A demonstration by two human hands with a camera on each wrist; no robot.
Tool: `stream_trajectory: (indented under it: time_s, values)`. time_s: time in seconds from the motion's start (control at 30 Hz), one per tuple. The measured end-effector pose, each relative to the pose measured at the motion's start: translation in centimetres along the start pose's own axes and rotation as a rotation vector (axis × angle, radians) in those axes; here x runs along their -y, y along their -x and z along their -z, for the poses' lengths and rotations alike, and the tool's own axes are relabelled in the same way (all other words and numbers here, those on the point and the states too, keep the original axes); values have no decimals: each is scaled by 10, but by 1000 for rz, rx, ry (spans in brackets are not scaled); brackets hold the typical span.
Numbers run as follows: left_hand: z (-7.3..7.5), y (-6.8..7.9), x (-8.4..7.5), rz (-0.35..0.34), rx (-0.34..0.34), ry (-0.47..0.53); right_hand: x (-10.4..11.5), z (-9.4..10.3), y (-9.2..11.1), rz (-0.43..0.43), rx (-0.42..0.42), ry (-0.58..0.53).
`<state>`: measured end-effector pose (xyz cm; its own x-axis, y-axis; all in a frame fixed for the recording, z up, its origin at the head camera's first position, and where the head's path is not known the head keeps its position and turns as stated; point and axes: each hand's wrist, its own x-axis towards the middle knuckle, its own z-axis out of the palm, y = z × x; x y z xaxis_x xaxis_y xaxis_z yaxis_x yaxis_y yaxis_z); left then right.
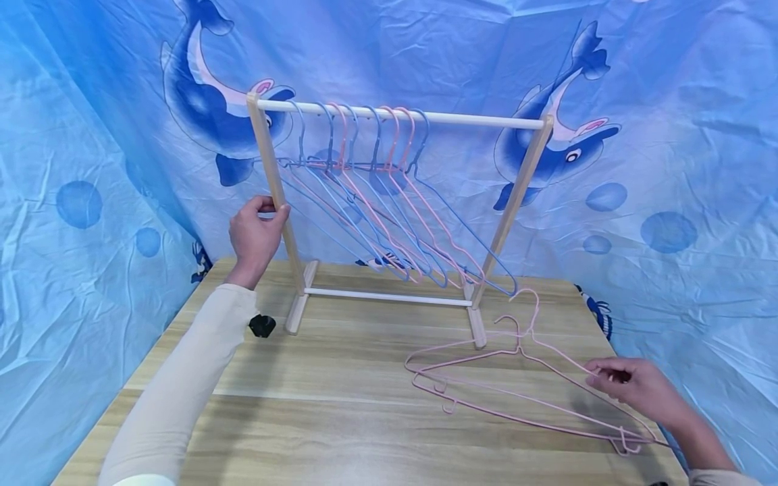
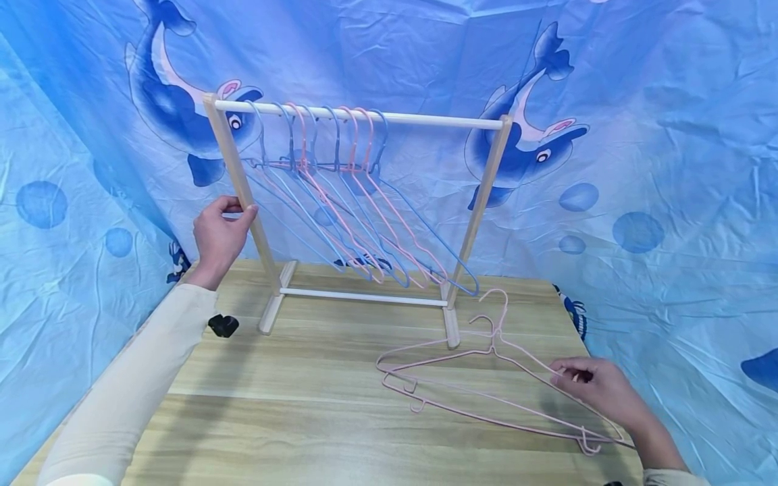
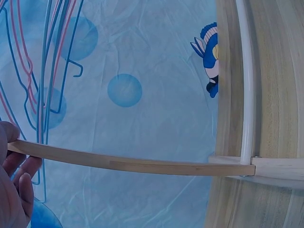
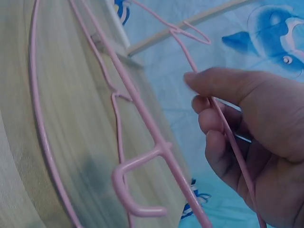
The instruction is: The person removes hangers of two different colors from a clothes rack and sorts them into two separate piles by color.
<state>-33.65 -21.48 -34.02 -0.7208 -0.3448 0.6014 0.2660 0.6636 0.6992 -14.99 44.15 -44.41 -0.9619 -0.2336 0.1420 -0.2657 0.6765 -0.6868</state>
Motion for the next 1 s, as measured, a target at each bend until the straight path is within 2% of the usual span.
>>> stream_trajectory:
  time_s: [0.17,0.37,0.63,1.0]
  values:
    - [0,1,2,-3,-8,8,-17,-10,-5,136,-98,73]
    - [1,1,1,3,-11,1,-36,-19,-12,186,-129,77]
    - [1,0,0,3,-12,-1,-55,-28,-15,166,-151,89]
    - [-1,0,1,9,-1,-9,-73,-37,-17,119,-115,75]
